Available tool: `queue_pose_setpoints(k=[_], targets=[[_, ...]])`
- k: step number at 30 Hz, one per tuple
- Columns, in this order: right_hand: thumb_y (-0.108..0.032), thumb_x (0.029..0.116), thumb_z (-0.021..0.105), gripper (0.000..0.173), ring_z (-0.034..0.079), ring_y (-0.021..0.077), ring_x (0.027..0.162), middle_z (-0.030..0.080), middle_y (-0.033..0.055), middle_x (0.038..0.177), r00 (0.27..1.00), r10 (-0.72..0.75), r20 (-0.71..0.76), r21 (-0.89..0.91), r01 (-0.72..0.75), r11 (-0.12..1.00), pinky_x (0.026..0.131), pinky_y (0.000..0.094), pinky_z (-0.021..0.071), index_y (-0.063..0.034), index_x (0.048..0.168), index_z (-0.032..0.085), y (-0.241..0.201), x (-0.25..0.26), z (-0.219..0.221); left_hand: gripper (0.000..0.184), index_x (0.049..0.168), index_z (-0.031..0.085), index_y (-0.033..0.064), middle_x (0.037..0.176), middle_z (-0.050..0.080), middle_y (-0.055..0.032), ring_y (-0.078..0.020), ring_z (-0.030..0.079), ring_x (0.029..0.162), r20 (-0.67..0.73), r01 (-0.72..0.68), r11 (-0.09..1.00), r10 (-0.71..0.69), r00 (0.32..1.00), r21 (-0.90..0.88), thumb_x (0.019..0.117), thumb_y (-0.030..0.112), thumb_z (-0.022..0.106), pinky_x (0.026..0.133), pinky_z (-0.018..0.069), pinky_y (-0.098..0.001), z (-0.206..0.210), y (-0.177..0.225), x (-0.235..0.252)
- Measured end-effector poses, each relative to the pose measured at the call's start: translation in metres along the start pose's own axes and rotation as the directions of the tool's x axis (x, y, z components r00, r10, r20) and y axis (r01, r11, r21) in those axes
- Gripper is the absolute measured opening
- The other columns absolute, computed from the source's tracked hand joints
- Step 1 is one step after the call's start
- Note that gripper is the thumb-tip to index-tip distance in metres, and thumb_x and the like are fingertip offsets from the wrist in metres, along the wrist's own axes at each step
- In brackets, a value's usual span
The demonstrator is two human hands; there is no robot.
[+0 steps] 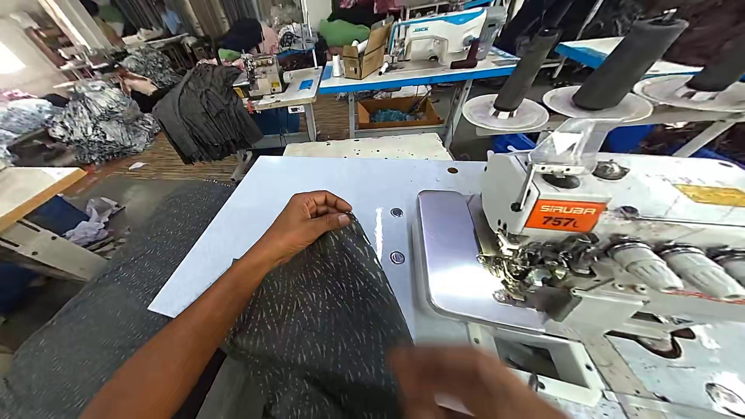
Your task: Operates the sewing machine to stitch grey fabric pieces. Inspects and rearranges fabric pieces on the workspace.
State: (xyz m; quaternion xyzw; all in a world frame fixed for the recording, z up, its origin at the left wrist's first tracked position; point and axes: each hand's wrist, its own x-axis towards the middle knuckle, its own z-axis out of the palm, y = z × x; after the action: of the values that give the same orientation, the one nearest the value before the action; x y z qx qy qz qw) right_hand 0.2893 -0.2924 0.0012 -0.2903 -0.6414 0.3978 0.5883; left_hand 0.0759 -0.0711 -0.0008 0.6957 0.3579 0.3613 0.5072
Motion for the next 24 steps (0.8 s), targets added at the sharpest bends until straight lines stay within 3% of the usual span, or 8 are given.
queue_pose_setpoints(k=[1,3,4,6,8,10,16,24], targets=[[-0.023,0.0991,0.068,0.025,0.070,0.0166,0.104,0.071,0.0089,0.113,0.995,0.032,-0.097,-0.243,-0.055,0.968,0.089,0.0361,0.0613,-0.0013,0.113,0.070,0.022,0.016,-0.010,0.017,0.113,0.069,-0.0014,0.090,0.073,-0.0091,-0.0115,0.068,0.075,0.045,-0.013,1.000,0.014,0.999,-0.008,0.0966,0.001,0.067,0.068,0.0575,-0.0238,0.001,0.005,-0.004],[-0.034,0.0936,0.074,0.040,0.072,0.0111,0.099,0.072,0.0008,0.113,0.972,0.031,-0.232,-0.453,-0.136,0.881,0.084,0.0329,0.0646,-0.0076,0.123,0.066,0.066,0.043,-0.019,0.019,0.115,0.068,-0.0015,0.088,0.073,-0.0093,-0.0112,0.068,0.074,0.124,-0.041,0.999,0.043,0.991,-0.018,0.0956,0.001,0.068,0.066,0.0581,-0.0234,0.007,0.014,-0.010],[-0.036,0.0912,0.076,0.042,0.072,0.0094,0.096,0.071,-0.0021,0.110,0.965,0.058,-0.257,-0.444,-0.171,0.879,0.081,0.0311,0.0650,-0.0113,0.124,0.065,0.079,0.055,-0.021,0.020,0.114,0.068,-0.0017,0.087,0.074,-0.0100,-0.0117,0.069,0.072,0.145,-0.047,0.998,0.051,0.988,-0.035,0.0943,0.001,0.070,0.065,0.0584,-0.0234,0.011,0.019,-0.013],[-0.032,0.0888,0.080,0.031,0.073,0.0102,0.081,0.074,-0.0032,0.095,0.949,0.194,-0.248,-0.291,-0.264,0.919,0.069,0.0287,0.0643,-0.0155,0.113,0.070,0.086,0.069,-0.021,0.021,0.112,0.070,-0.0013,0.086,0.074,-0.0104,-0.0123,0.069,0.072,0.169,-0.077,0.996,0.085,0.982,-0.053,0.0915,0.000,0.073,0.065,0.0587,-0.0235,0.018,0.028,-0.019],[-0.028,0.0911,0.077,0.016,0.064,0.0127,0.063,0.070,0.0009,0.077,0.936,0.273,-0.220,-0.163,-0.312,0.936,0.055,0.0268,0.0542,-0.0139,0.097,0.074,0.085,0.070,-0.017,0.021,0.110,0.070,-0.0023,0.087,0.075,-0.0106,-0.0126,0.070,0.074,0.177,-0.136,0.989,0.145,0.974,-0.059,0.0895,-0.001,0.075,0.067,0.0596,-0.0235,0.021,0.033,-0.022],[-0.026,0.0935,0.074,0.013,0.060,0.0121,0.058,0.067,0.0024,0.071,0.933,0.274,-0.232,-0.126,-0.308,0.943,0.050,0.0240,0.0488,-0.0129,0.090,0.075,0.085,0.063,-0.014,0.022,0.111,0.070,-0.0028,0.090,0.074,-0.0104,-0.0129,0.070,0.077,0.192,-0.135,0.989,0.144,0.971,-0.061,0.0890,-0.003,0.075,0.069,0.0594,-0.0234,0.023,0.033,-0.024],[-0.023,0.0945,0.073,0.011,0.060,0.0110,0.059,0.068,0.0025,0.072,0.936,0.253,-0.243,-0.108,-0.285,0.952,0.051,0.0223,0.0489,-0.0126,0.092,0.077,0.075,0.051,-0.016,0.029,0.115,0.070,-0.0018,0.086,0.070,-0.0086,-0.0109,0.065,0.073,0.302,0.021,0.998,-0.001,0.953,-0.061,0.0868,-0.002,0.077,0.065,0.0556,-0.0206,0.033,0.044,-0.024],[-0.018,0.0942,0.074,0.008,0.062,0.0107,0.061,0.070,0.0033,0.075,0.943,0.221,-0.249,-0.083,-0.249,0.965,0.052,0.0214,0.0506,-0.0111,0.095,0.077,0.057,0.043,-0.016,0.031,0.114,0.070,-0.0029,0.088,0.072,-0.0110,-0.0138,0.068,0.074,0.245,-0.026,0.999,0.036,0.969,-0.044,0.0839,-0.006,0.078,0.067,0.0581,-0.0229,0.046,0.058,-0.037]])
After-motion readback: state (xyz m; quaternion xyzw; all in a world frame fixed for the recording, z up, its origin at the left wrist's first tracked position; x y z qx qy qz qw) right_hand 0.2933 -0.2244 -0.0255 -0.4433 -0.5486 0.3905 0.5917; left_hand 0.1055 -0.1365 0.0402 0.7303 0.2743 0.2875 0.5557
